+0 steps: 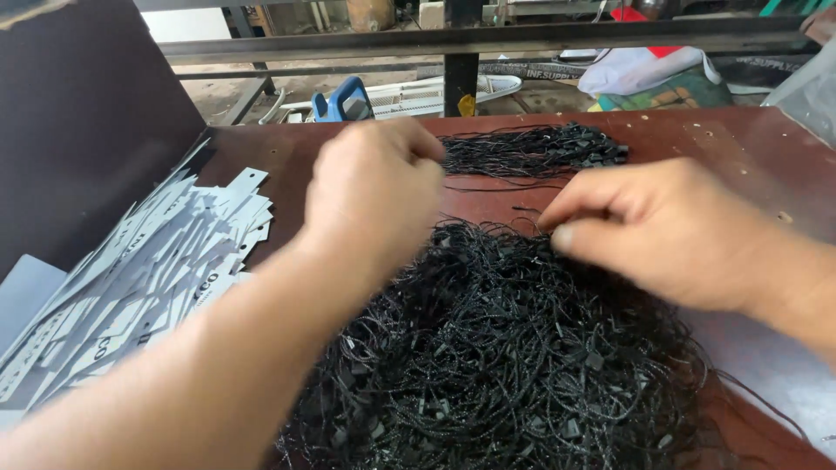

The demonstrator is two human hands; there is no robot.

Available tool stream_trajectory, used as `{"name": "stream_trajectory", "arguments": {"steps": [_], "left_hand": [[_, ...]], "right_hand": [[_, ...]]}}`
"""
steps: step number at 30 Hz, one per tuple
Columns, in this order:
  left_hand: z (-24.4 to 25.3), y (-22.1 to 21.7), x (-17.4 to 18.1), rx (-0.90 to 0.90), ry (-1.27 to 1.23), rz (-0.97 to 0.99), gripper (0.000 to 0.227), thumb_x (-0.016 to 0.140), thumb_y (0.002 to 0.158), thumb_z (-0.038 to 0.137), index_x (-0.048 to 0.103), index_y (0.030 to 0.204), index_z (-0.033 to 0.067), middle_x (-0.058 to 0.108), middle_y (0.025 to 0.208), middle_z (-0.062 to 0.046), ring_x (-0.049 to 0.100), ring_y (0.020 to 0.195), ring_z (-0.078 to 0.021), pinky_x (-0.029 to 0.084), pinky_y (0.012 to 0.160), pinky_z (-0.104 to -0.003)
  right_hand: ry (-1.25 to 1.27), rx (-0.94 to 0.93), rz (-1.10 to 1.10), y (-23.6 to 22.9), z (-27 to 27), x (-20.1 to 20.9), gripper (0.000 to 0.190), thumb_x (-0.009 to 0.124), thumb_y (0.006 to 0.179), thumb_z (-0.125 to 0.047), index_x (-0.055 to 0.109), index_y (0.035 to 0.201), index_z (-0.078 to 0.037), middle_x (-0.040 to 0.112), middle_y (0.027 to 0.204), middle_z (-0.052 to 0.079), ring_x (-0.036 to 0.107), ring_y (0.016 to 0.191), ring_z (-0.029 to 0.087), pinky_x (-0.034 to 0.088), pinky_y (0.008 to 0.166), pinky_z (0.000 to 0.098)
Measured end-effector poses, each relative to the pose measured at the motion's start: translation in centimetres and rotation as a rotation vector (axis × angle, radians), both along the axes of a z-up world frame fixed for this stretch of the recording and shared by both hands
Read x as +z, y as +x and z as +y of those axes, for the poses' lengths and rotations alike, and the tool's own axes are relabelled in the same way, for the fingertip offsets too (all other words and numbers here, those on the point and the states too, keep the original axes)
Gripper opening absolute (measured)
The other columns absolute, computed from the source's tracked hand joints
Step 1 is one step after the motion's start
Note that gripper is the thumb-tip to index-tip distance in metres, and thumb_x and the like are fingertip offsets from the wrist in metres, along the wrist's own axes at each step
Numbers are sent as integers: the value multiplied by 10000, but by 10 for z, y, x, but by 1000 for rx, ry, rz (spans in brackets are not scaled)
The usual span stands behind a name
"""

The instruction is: Untangling thin black plastic tag fasteners from a large pile and organizing them into a neat row on a table.

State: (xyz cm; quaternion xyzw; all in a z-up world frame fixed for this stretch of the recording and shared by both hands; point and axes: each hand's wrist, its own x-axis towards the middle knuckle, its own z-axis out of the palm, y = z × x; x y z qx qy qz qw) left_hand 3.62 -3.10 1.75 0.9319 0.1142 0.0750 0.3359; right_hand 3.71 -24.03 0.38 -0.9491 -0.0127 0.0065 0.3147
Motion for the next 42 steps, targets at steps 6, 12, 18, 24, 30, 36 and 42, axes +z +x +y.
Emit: {"name": "stream_trajectory", "arguments": {"steps": [6, 12, 18, 24, 30, 36, 42], "left_hand": [[-25, -23, -36, -224, 54, 87, 326, 495, 880, 258, 757, 1073, 286, 772, 1116, -4, 687, 1052, -302, 538, 879, -474], [8, 26, -40, -84, 202, -10, 283, 529, 826, 286, 742, 1010, 254, 746, 1074, -91, 671, 1030, -385, 525, 816, -551], [23, 68, -51, -154, 436, 84, 281, 441, 915, 79, 708, 940, 164, 736, 1027, -84, 662, 976, -350, 536, 794, -504], [20, 68, -53, -86, 311, 35, 189, 555, 942, 251, 729, 1011, 225, 742, 1031, -82, 657, 1026, -355, 536, 818, -517], [12, 64, -52, -142, 438, 6, 338, 662, 1007, 449, 617, 1133, 139, 634, 1112, -92, 612, 1048, -336, 507, 875, -517], [1, 80, -55, -327, 511, -55, 899, 692, 844, 689, 376, 1564, 251, 262, 1645, -149, 217, 1500, -362, 292, 1107, -644], [-2, 91, -55, -354, 479, -14, 982, 637, 816, 749, 336, 1585, 219, 269, 1651, -108, 208, 1507, -342, 287, 1092, -691]], "right_hand": [[-360, 190, 45, -6, -3, -16, 150, 670, 892, -337, 806, 922, -280, 850, 826, -137, 727, 789, 59, 510, 820, 254], [-58, 84, -125, -12, -21, -24, 172, 740, 867, -266, 887, 947, -226, 885, 925, -126, 776, 901, 30, 538, 886, 218], [28, 95, -173, -16, -21, -21, 151, 738, 885, -224, 878, 905, -172, 852, 896, -89, 740, 871, 48, 514, 860, 222], [-66, -116, 83, 2, -32, -13, 298, 617, 965, -322, 872, 1118, -319, 845, 901, -47, 629, 640, 196, 482, 759, 305], [-386, 63, -280, 50, -58, -44, 304, 588, 950, -357, 773, 1169, -254, 727, 1059, 9, 687, 971, 255, 497, 866, 454], [-444, 132, -308, 80, -55, -42, 773, 677, 831, -500, 488, 1517, -197, 393, 1487, 157, 363, 1419, 390, 293, 1162, 648], [-383, 150, -177, 94, -52, -41, 838, 649, 815, -484, 406, 1567, -205, 273, 1641, 90, 283, 1503, 313, 260, 1173, 580]]}}
